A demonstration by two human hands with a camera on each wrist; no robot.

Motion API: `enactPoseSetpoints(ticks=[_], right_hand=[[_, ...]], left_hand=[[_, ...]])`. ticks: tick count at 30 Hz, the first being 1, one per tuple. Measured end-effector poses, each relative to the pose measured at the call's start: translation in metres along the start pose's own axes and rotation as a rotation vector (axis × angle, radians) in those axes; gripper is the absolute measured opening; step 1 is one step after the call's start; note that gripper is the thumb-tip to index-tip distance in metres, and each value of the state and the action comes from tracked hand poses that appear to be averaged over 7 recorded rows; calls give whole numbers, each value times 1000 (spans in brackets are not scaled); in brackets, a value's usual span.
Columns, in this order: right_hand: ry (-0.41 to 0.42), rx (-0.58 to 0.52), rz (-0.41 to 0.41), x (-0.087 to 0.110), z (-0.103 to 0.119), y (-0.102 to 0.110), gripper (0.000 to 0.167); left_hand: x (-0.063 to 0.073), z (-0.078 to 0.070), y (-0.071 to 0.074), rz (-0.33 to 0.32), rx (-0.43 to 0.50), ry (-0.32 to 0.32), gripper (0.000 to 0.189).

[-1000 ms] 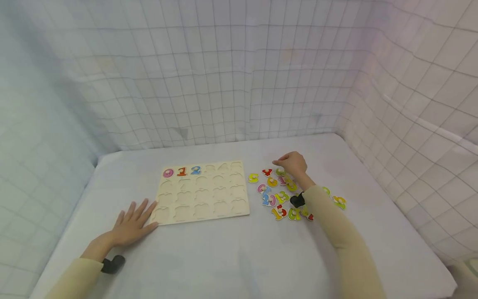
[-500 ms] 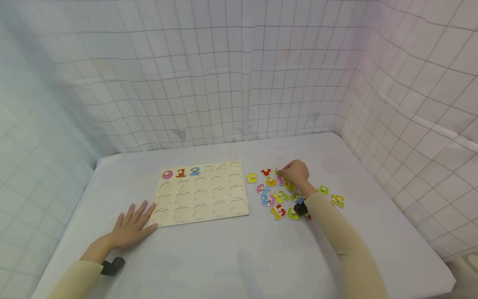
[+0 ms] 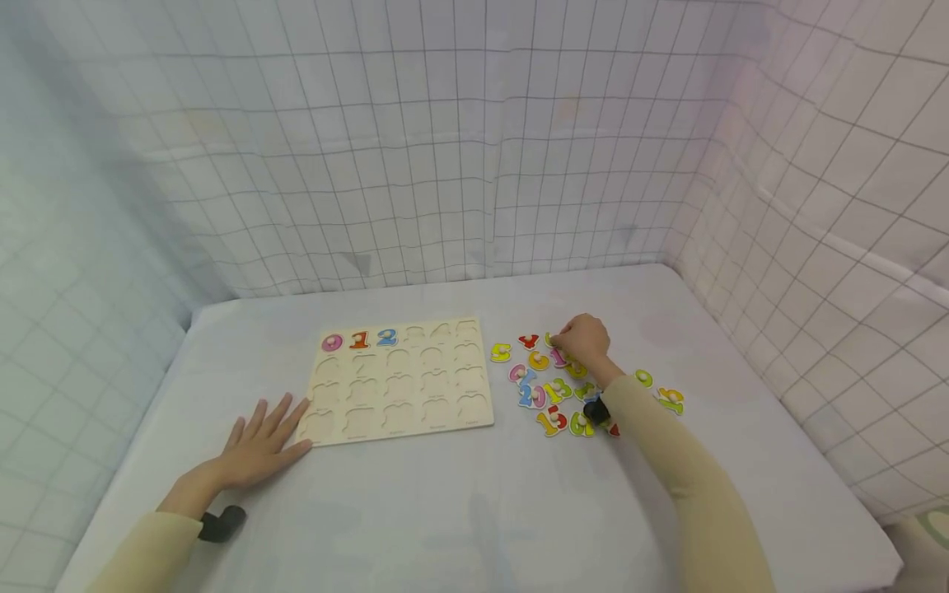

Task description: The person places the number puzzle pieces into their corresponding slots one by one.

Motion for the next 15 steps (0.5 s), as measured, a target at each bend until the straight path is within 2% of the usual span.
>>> enactPoseSetpoints(ticks=[5, 8, 12, 15], right_hand=[[56, 18, -10, -6, 4, 2, 28], [128, 39, -9, -13, 13, 5, 27], [255, 85, 11, -25, 40, 4, 26], [341, 100, 47, -35, 67, -5, 26]], left_hand=[[-1, 1, -3, 2, -13, 7, 82], [-2, 2, -3, 1, -20, 14, 82], [-1, 3, -1, -5, -16, 16, 81], [0, 2, 1, -3, -12, 16, 80]])
Point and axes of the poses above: each hand's wrist, its own x-axis away from the middle knuckle, its own y-axis out of the back of the hand, z = x × y, the point moved 10 cm from there along -x, towards the middle knuckle, and after that the axes turned 14 degrees about y, right-handed, at the moved point
